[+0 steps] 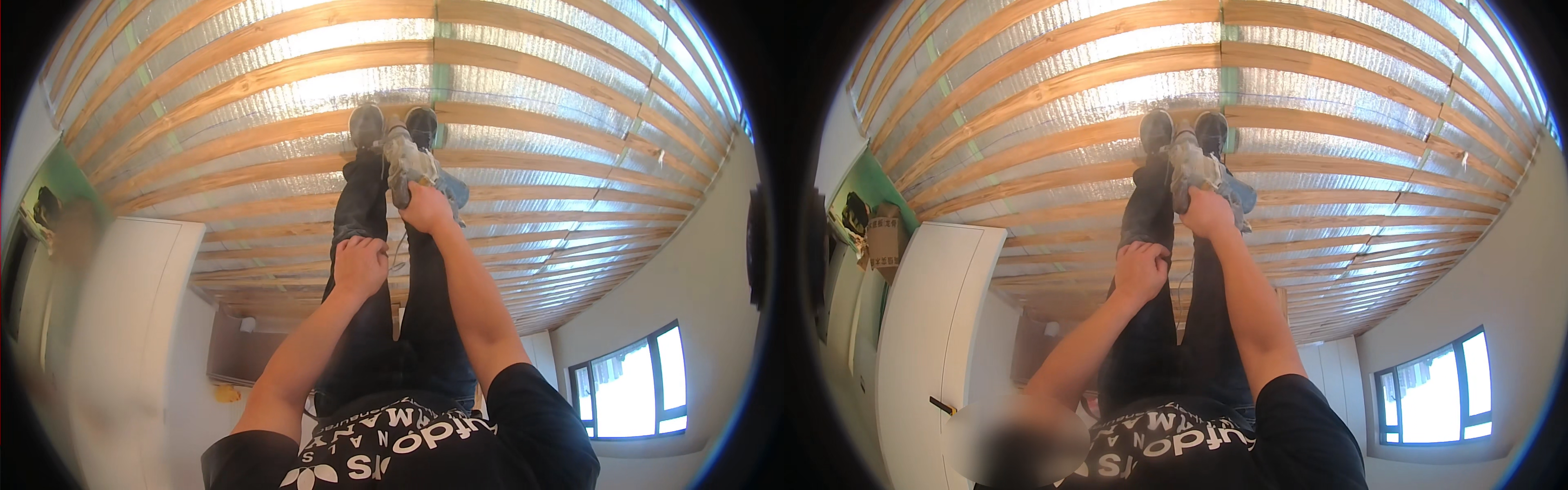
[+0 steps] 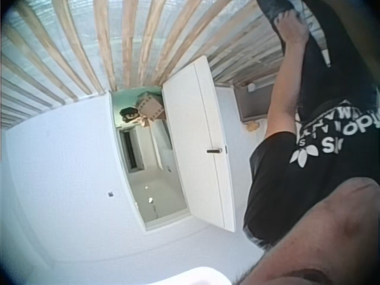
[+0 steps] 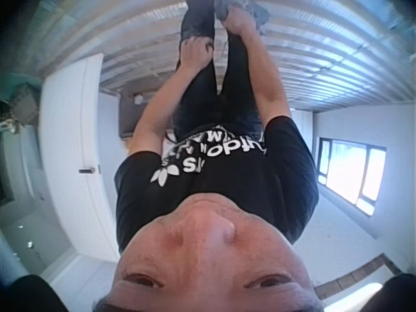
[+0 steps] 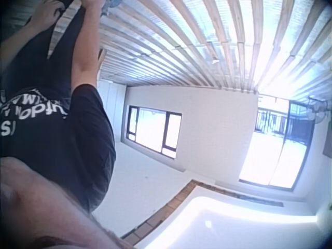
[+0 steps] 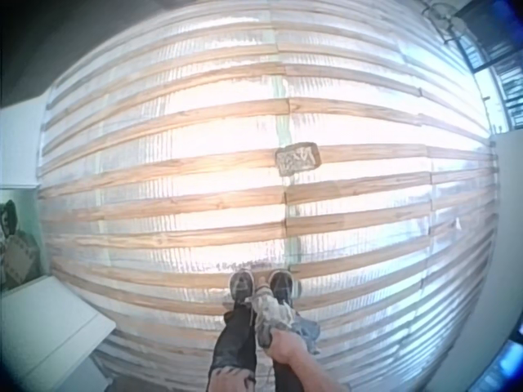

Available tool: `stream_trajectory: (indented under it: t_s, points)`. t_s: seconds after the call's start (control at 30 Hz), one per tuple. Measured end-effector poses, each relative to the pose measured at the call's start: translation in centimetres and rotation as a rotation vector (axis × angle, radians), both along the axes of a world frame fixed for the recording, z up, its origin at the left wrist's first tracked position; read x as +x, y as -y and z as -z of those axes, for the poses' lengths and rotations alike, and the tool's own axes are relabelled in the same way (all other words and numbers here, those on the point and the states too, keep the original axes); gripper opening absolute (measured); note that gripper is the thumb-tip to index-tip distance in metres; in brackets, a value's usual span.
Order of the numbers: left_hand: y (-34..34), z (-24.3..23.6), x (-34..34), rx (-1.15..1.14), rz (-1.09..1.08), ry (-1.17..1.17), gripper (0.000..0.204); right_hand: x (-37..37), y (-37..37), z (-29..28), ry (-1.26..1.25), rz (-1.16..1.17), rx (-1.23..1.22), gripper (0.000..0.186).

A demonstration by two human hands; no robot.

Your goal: The person is installing wooden slats on the ceiling using a nail gun.

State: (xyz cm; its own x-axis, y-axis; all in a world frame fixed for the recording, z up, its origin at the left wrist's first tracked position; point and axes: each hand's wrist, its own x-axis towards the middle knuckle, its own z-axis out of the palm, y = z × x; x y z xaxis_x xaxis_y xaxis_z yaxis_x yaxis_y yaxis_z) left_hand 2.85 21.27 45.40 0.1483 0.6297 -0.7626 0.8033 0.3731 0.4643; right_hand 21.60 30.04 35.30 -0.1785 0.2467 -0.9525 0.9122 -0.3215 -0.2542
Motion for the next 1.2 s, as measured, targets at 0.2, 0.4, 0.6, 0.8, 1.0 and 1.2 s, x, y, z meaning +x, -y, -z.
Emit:
stream_trajectory:
  t_s: [0.2, 0.4, 0.6, 0.8, 1.0, 1.2]
  points:
    - [-0.21, -0.11, 0.24, -0.012, 0.009, 0.005, 0.011, 0.49, 0.06, 0.35, -0.015, 0.015, 0.011, 0.042]
    - [-0.14, 0.04, 0.24, -0.028, 0.025, -0.012, 0.012, 0.34, 0.17, 0.36, -0.015, 0.003, -0.011, 0.043]
    - [-0.23, -0.02, 0.38, 0.03, 0.019, -0.009, 0.013, 0.56, 0.26, 0.37, -0.02, -0.001, -0.007, 0.043]
    - [-0.25, 0.07, 0.27, 0.029, 0.026, -0.013, 0.013, 0.64, 0.22, 0.47, -0.024, 0.021, 0.002, 0.041]
    - [-0.39, 0.02, 0.48, -0.045, 0.029, -0.012, 0.012, 0.59, 0.29, 0.62, -0.006, 0.012, -0.02, 0.042]
    - [-0.33, -0.04, 0.44, -0.044, 0.03, -0.006, 0.012, 0.95, 0.5, 0.88, -0.018, 0.028, -0.011, 0.041]
